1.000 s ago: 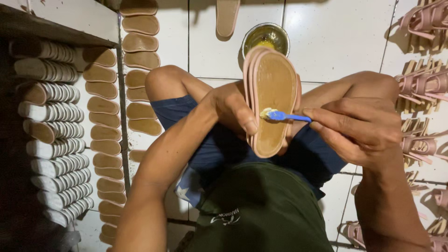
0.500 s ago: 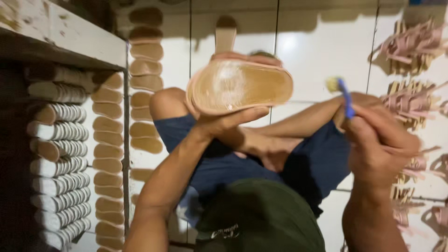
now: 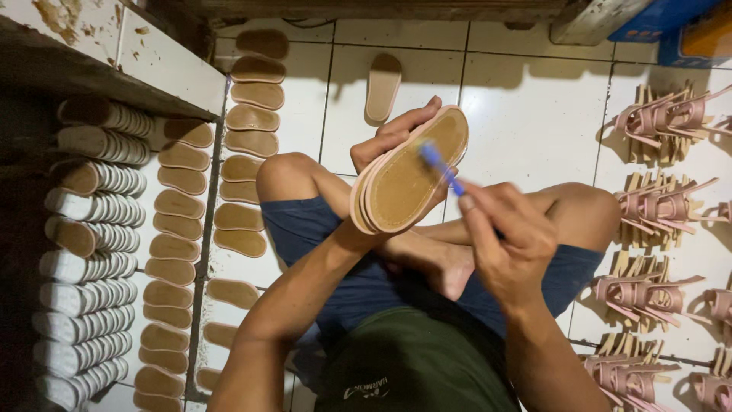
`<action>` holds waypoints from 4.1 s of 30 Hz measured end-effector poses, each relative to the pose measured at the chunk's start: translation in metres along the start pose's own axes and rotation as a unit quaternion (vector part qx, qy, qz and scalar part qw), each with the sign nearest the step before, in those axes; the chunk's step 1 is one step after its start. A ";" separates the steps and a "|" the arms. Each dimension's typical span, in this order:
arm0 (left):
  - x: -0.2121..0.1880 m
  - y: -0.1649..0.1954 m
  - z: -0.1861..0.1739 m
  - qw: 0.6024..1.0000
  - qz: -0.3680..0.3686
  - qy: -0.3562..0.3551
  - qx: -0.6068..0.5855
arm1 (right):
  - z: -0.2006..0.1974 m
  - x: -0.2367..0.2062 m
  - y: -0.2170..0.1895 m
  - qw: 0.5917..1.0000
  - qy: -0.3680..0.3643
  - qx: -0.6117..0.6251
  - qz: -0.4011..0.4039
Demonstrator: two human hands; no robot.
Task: The person sits on the floor and applies a yellow liquid to the soles of pink sandals using a toothbrush. They repeatedly dip the brush into a metal bowl and spread the liquid across the sole surface, then place the treated sandals in a row on the floor.
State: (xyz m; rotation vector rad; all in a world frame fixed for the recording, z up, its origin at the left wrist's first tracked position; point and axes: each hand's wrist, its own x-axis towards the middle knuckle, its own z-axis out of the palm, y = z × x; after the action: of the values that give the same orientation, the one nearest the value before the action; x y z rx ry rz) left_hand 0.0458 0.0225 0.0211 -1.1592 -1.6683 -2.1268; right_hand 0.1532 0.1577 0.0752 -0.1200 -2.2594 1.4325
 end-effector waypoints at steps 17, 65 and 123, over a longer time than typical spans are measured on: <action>-0.125 0.048 -0.182 0.833 -0.355 0.283 -0.315 | 0.165 0.008 0.046 0.887 -0.212 0.333 0.238; -0.331 0.147 -0.296 0.781 -0.494 0.307 -0.228 | 0.375 -0.121 -0.033 0.880 -0.411 0.229 0.059; -0.037 0.018 -0.023 0.784 -0.379 -0.024 -0.491 | -0.045 0.052 0.053 0.967 -0.175 0.008 -0.188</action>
State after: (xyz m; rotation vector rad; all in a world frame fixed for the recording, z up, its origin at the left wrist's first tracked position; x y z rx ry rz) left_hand 0.0712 -0.0153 0.0083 -0.6912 -1.0387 -3.7644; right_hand 0.1166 0.2356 0.0616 0.5792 -2.3718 1.3423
